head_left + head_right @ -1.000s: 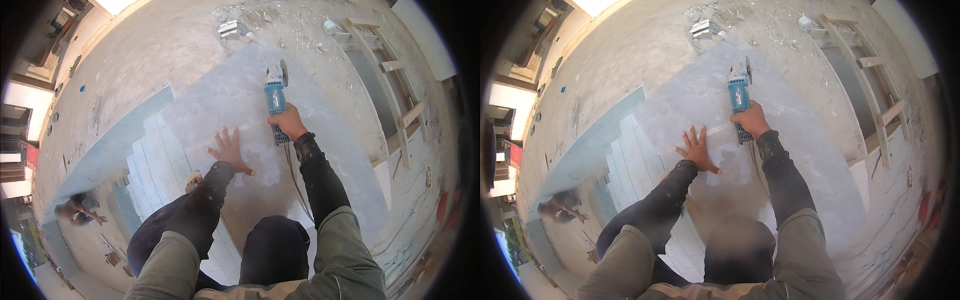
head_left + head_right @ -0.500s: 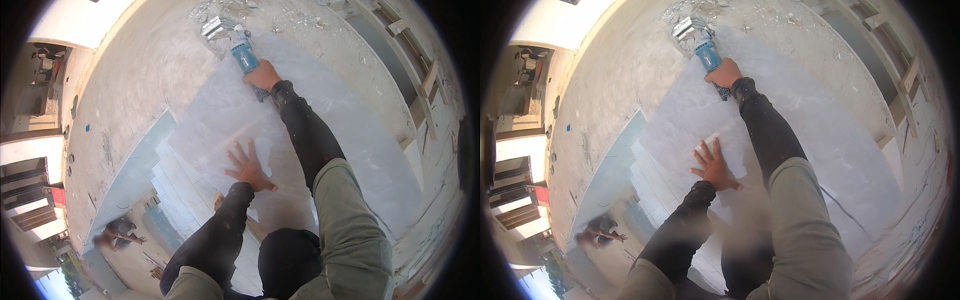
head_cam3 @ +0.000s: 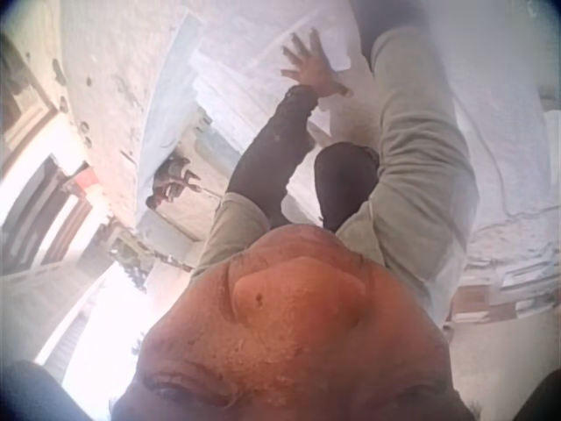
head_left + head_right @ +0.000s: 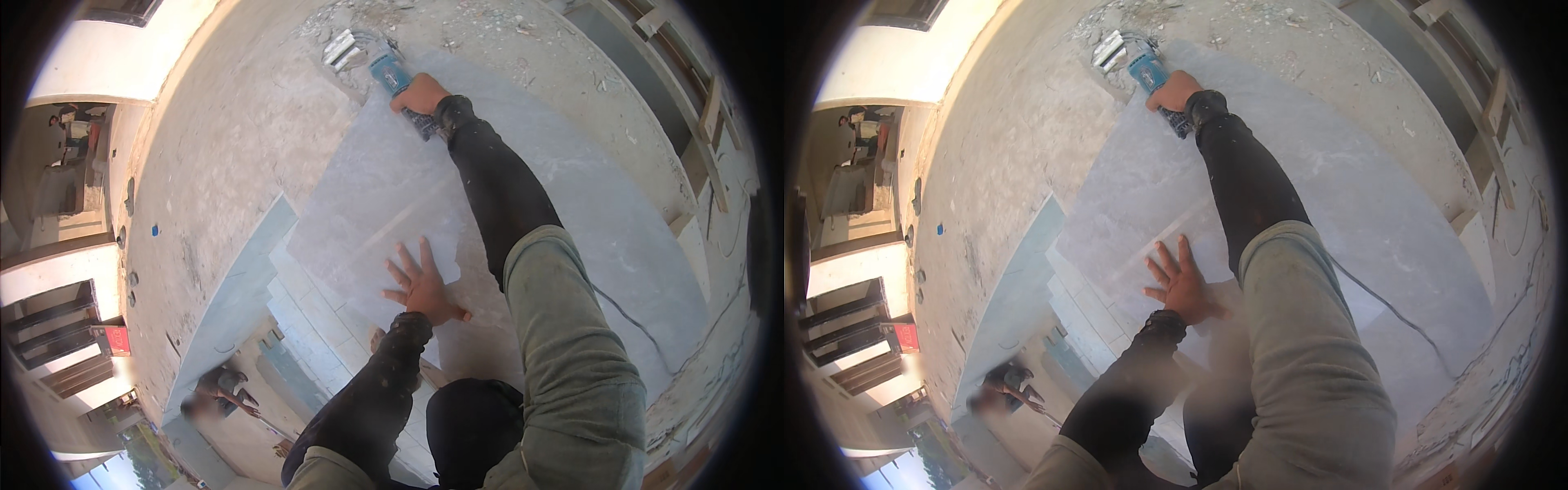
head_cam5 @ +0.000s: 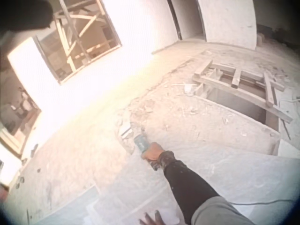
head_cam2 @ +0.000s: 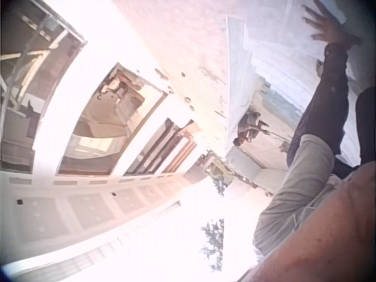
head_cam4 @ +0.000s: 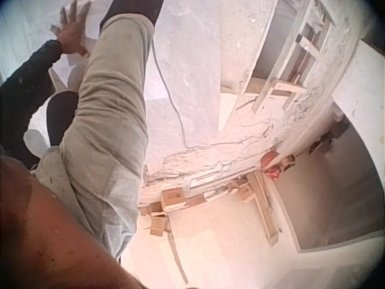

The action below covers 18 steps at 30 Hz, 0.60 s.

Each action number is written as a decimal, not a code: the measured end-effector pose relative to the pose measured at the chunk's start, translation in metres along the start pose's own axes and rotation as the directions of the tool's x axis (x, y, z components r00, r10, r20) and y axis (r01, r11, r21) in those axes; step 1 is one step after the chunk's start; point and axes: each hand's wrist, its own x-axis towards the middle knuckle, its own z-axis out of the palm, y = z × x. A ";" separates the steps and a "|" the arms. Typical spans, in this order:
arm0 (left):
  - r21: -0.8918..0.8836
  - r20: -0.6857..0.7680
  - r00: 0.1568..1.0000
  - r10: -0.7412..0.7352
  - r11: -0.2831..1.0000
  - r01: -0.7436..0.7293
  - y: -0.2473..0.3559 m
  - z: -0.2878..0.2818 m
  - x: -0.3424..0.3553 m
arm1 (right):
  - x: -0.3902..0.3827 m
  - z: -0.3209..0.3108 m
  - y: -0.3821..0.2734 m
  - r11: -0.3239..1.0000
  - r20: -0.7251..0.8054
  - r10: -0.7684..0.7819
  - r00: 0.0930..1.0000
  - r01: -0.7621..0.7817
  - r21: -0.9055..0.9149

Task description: The person uses an angle grinder to cut a line along the surface of a large tile held by hand on a floor.

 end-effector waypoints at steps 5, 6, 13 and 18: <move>-0.002 0.001 1.000 0.006 1.000 -0.006 0.001 -0.001 -0.001 | 0.009 -0.002 -0.001 1.000 0.040 -0.007 0.999 0.008 -0.024; -0.004 0.006 1.000 0.000 1.000 0.000 0.001 -0.001 -0.001 | 0.009 -0.001 -0.001 1.000 0.036 -0.013 0.999 0.014 -0.028; -0.015 0.019 1.000 -0.007 1.000 0.008 0.001 -0.001 0.000 | 0.013 0.001 -0.005 0.999 0.064 0.030 0.997 -0.028 -0.034; -0.017 0.020 1.000 -0.008 1.000 0.008 0.000 -0.002 0.000 | 0.014 -0.001 -0.006 0.999 0.054 -0.014 0.998 0.017 -0.046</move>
